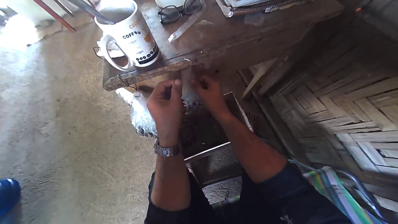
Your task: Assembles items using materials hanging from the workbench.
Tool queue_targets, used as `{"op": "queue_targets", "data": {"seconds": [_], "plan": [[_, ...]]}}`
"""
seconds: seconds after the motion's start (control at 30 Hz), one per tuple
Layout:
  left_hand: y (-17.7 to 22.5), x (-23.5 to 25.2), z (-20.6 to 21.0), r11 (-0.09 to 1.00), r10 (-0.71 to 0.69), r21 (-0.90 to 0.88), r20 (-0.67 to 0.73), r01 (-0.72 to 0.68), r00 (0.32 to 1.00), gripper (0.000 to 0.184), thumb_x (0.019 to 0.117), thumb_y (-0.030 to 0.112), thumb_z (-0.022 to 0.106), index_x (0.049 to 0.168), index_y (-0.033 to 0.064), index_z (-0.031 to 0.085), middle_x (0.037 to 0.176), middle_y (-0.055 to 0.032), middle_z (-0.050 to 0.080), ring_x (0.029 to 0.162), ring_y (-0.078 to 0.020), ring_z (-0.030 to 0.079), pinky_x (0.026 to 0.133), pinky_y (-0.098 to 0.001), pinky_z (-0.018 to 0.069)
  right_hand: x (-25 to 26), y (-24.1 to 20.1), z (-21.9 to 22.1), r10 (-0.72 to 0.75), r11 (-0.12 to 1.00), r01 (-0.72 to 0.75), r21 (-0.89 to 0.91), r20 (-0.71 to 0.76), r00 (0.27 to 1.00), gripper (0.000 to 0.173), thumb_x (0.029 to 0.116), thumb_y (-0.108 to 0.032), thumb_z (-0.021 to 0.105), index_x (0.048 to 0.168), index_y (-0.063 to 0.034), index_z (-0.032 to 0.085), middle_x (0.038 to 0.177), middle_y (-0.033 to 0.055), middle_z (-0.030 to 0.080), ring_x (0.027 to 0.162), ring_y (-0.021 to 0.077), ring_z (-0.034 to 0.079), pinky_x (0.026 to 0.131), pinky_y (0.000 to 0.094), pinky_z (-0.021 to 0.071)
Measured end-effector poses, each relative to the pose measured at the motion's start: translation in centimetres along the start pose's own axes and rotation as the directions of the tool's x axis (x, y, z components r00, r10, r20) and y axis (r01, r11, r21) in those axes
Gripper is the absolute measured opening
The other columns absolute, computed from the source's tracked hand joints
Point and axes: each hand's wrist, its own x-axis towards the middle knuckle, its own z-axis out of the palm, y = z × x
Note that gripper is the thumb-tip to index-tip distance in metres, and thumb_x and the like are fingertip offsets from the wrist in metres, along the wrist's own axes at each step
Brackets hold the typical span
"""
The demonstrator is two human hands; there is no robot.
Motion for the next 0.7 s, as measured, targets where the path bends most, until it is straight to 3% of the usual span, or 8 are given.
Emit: {"op": "queue_targets", "data": {"seconds": [0.13, 0.27, 0.37, 0.47, 0.57, 0.63, 0.67, 0.7], "plan": [[-0.4, 0.6, -0.4, 0.999, -0.014, -0.031, 0.01, 0.014, 1.0, 0.014, 0.1004, 0.021, 0.067, 0.103, 0.0076, 0.072, 0.083, 0.0024, 0.071, 0.065, -0.0055, 0.065, 0.058, -0.0237, 0.0563, 0.4, 1.2, -1.5, -0.01, 0.997, 0.014, -0.078, 0.055, 0.998, 0.033, 0.0963, -0.029, 0.072, 0.12, -0.0064, 0.069, 0.105, 0.0078, 0.071, 0.09, 0.014, 0.068, 0.083, 0.0355, 0.0585], [-0.9, 0.8, -1.6, 0.999, -0.025, 0.048, 0.078, 0.021, 0.997, 0.019, 0.1022, 0.027, 0.064, 0.104, 0.0105, 0.073, 0.086, 0.0038, 0.071, 0.068, -0.0049, 0.065, 0.061, -0.0245, 0.0571, 1.0, 1.8, -4.9, 0.015, 0.999, -0.006, -0.05, 0.182, 0.983, 0.032, 0.0968, -0.019, 0.07, 0.124, -0.0028, 0.064, 0.114, 0.0093, 0.068, 0.1, 0.0145, 0.067, 0.088, 0.033, 0.0585], [-1.0, 0.9, -2.3, 0.999, -0.006, 0.045, 0.097, 0.001, 0.995, 0.019, 0.1027, 0.027, 0.063, 0.102, 0.0113, 0.073, 0.085, 0.0046, 0.071, 0.068, -0.0037, 0.065, 0.062, -0.0231, 0.0566, 1.5, 3.3, -7.4, 0.226, 0.954, -0.172, -0.244, 0.216, 0.95, 0.028, 0.096, -0.019, 0.07, 0.12, -0.0055, 0.065, 0.104, 0.0054, 0.07, 0.086, 0.0119, 0.068, 0.079, 0.0317, 0.0599], [-1.3, 1.2, -2.6, 0.999, 0.028, -0.025, 0.089, -0.026, 0.996, 0.016, 0.1024, 0.023, 0.063, 0.1, 0.0102, 0.073, 0.084, 0.0042, 0.071, 0.068, -0.0037, 0.065, 0.06, -0.0223, 0.0566, 2.3, 8.2, -8.4, 0.468, 0.746, -0.177, -0.642, 0.316, 0.825, 0.027, 0.1035, -0.025, 0.057, 0.118, -0.0048, 0.068, 0.097, 0.0101, 0.07, 0.079, 0.0191, 0.067, 0.074, 0.0419, 0.0585], [-1.9, 1.5, -3.0, 0.992, 0.063, -0.118, 0.096, -0.052, 0.993, 0.014, 0.1019, 0.019, 0.064, 0.101, 0.0085, 0.072, 0.084, 0.0036, 0.071, 0.067, -0.0038, 0.065, 0.058, -0.0215, 0.0562, 1.6, 14.4, -6.1, 0.65, 0.522, 0.017, -0.853, 0.411, 0.639, 0.03, 0.1037, -0.024, 0.054, 0.117, -0.0031, 0.072, 0.106, 0.0198, 0.072, 0.098, 0.0355, 0.07, 0.089, 0.0616, 0.0538], [-2.3, 1.8, -3.3, 0.982, 0.093, -0.173, 0.123, -0.071, 0.988, 0.013, 0.1018, 0.016, 0.064, 0.102, 0.0066, 0.072, 0.085, 0.0025, 0.071, 0.068, -0.0042, 0.065, 0.057, -0.0215, 0.0552, 0.7, 17.6, -3.1, 0.786, 0.394, 0.039, -0.918, 0.358, 0.504, 0.03, 0.1011, -0.025, 0.059, 0.116, -0.0014, 0.071, 0.105, 0.0217, 0.07, 0.097, 0.0371, 0.068, 0.087, 0.0624, 0.052], [-2.5, 1.8, -3.5, 0.978, 0.105, -0.194, 0.142, -0.076, 0.984, 0.013, 0.1017, 0.015, 0.063, 0.104, 0.0058, 0.072, 0.086, 0.0021, 0.071, 0.068, -0.0042, 0.065, 0.058, -0.0215, 0.0556, 0.2, 19.1, -2.0, 0.83, 0.341, 0.028, -0.94, 0.315, 0.46, 0.03, 0.0993, -0.026, 0.06, 0.112, -0.0009, 0.071, 0.1, 0.021, 0.069, 0.091, 0.0355, 0.067, 0.081, 0.0601, 0.0523], [-2.6, 1.8, -3.9, 0.975, 0.108, -0.213, 0.168, -0.071, 0.98, 0.013, 0.1015, 0.014, 0.063, 0.105, 0.005, 0.072, 0.087, 0.0019, 0.071, 0.069, -0.0037, 0.065, 0.058, -0.0209, 0.0559, -0.3, 20.3, -1.3, 0.856, 0.296, 0.035, -0.955, 0.281, 0.433, 0.033, 0.099, -0.029, 0.06, 0.108, 0.0002, 0.071, 0.102, 0.0222, 0.069, 0.092, 0.037, 0.067, 0.081, 0.0616, 0.0519]]}}
